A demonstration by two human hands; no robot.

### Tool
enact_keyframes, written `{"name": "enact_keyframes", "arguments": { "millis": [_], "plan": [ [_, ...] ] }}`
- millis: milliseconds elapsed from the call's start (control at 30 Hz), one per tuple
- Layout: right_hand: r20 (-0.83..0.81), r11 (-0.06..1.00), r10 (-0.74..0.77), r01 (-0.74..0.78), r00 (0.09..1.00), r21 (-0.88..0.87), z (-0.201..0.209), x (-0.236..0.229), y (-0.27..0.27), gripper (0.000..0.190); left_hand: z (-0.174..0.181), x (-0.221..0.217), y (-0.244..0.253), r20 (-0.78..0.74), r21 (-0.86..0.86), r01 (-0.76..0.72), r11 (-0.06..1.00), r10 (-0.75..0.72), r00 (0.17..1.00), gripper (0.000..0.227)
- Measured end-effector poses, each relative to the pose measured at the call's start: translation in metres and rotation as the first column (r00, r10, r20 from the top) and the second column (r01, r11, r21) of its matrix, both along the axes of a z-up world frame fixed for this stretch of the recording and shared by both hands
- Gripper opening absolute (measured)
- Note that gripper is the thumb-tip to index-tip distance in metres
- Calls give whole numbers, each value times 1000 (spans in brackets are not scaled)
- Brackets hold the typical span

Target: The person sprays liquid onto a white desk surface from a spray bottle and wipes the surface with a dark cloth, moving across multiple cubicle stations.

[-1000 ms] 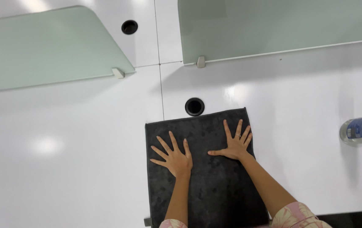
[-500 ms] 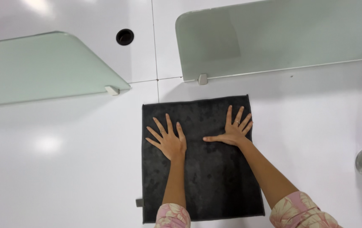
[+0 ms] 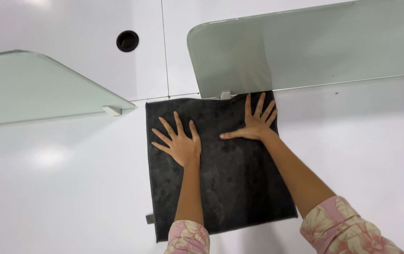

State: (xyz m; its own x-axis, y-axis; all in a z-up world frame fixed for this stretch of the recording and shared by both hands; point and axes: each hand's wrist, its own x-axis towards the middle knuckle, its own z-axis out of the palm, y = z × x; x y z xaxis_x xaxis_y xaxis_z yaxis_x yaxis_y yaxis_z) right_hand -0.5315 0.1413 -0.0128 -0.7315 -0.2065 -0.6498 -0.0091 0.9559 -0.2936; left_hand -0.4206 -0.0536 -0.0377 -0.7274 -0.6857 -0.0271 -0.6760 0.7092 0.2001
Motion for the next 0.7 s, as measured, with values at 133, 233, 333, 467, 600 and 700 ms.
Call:
{"name": "enact_keyframes", "arguments": {
  "millis": [133, 233, 333, 467, 600, 700],
  "plan": [
    [18, 994, 100, -101, 995, 53, -6, -21, -7, 177, -3, -18, -6, -7, -1, 2, 1000, -2, 1000, 66],
    [53, 985, 164, -167, 985, 52, -11, -34, -8, 179, -2, -31, -12, -4, 3, 11, 1000, -11, 1000, 66],
    [50, 977, 206, -209, 977, 49, -20, -43, -9, 179, -1, -38, -13, 16, -1, 22, 1000, -22, 1000, 66],
    [24, 973, 229, -230, 973, 32, -31, -50, -8, 178, -5, -52, -18, 60, 0, 94, 996, -94, 994, 65],
    [-48, 963, 267, -265, 963, 48, -38, -49, -9, 175, -11, -57, -21, 6, -81, 256, 963, -256, 967, 64],
    [-115, 961, 277, -273, 954, 53, -41, -46, -10, 170, -16, -61, -20, -12, -100, 329, 939, -331, 943, 60]
  ]
}}
